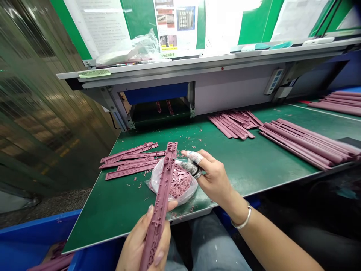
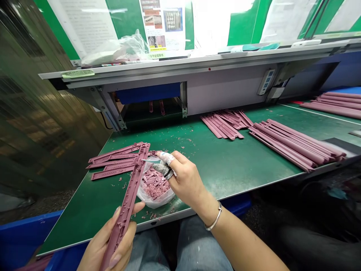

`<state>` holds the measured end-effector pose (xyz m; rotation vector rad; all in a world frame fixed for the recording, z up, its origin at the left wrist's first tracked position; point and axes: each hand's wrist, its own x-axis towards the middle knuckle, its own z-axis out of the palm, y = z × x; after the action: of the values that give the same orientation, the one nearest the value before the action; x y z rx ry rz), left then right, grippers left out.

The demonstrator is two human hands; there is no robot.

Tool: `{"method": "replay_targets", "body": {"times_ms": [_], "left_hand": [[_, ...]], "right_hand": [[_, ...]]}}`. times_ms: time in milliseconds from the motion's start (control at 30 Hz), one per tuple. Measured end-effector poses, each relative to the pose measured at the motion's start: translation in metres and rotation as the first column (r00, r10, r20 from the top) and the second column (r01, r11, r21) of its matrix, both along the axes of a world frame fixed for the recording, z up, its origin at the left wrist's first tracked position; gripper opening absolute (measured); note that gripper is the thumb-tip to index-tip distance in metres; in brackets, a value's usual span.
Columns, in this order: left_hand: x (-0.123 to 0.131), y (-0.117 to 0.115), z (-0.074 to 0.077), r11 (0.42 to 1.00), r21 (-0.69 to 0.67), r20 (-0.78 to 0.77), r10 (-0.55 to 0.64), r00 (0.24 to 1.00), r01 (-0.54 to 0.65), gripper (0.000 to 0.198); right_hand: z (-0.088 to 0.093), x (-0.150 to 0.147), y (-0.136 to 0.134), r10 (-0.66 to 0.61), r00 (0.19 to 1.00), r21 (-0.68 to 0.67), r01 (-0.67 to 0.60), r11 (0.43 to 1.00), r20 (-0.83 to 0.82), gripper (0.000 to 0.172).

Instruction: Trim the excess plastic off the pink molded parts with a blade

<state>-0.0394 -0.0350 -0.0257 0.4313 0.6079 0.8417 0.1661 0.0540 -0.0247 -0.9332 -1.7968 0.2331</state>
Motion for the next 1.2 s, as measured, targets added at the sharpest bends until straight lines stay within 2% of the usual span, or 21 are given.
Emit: {"method": "replay_targets", "body": {"times_ms": [233, 433, 567, 633, 667, 733, 833, 933, 1033, 1100, 1200], "left_hand": [[-0.005, 0.004, -0.018, 0.997, 0.053, 0.072, -0.053, 0.996, 0.049, 0.038], [-0.005, -0.005, -0.02, 0.999, 0.002, -0.12, -0.052, 0.991, 0.053, 0.046], [-0.001, 0.0, -0.015, 0.998, 0.031, -0.173, 0.054, 0.984, -0.05, 0.05], [0.002, 0.005, -0.012, 0.988, 0.115, -0.301, 0.135, 0.944, -0.104, 0.049], [0.004, 0.007, -0.011, 0.979, 0.16, -0.382, 0.176, 0.907, -0.122, 0.049], [0.008, 0.01, -0.009, 0.961, 0.233, -0.519, 0.251, 0.817, -0.147, 0.049], [0.009, 0.01, -0.006, 0.933, 0.313, -0.588, 0.339, 0.734, -0.18, 0.037], [0.009, 0.008, -0.004, 0.902, 0.387, -0.6, 0.403, 0.691, -0.19, 0.03], [0.011, 0.008, -0.002, 0.874, 0.453, -0.671, 0.464, 0.578, -0.177, 0.037], [0.014, 0.008, -0.001, 0.866, 0.472, -0.708, 0.483, 0.514, -0.164, 0.042], [0.016, 0.011, -0.004, 0.875, 0.459, -0.716, 0.468, 0.517, -0.156, 0.044]], "right_hand": [[-0.005, -0.003, 0.01, -0.071, 0.997, 0.006, 0.07, 0.997, 0.031, 0.041], [-0.003, 0.015, 0.043, -0.23, 0.973, -0.069, 0.228, 0.971, -0.015, 0.033], [0.003, 0.019, 0.036, -0.049, 0.998, -0.069, 0.047, 0.997, -0.026, 0.036], [0.005, 0.012, 0.025, 0.014, 0.997, -0.103, -0.007, 0.995, 0.076, 0.04], [0.006, 0.008, 0.02, 0.01, 0.989, -0.118, 0.007, 0.993, 0.149, 0.039], [0.007, 0.0, 0.012, -0.05, 0.952, -0.126, 0.092, 0.988, 0.302, 0.034], [0.012, -0.008, 0.006, -0.141, 0.882, -0.13, 0.221, 0.967, 0.449, 0.022], [0.018, -0.012, 0.004, -0.154, 0.86, -0.149, 0.255, 0.955, 0.486, 0.012], [0.02, -0.014, 0.003, -0.166, 0.849, -0.153, 0.276, 0.949, 0.502, 0.006], [0.019, -0.016, 0.002, -0.19, 0.842, -0.149, 0.302, 0.942, 0.505, 0.008], [0.013, -0.021, -0.001, -0.2, 0.841, -0.136, 0.306, 0.942, 0.503, 0.017]]}}
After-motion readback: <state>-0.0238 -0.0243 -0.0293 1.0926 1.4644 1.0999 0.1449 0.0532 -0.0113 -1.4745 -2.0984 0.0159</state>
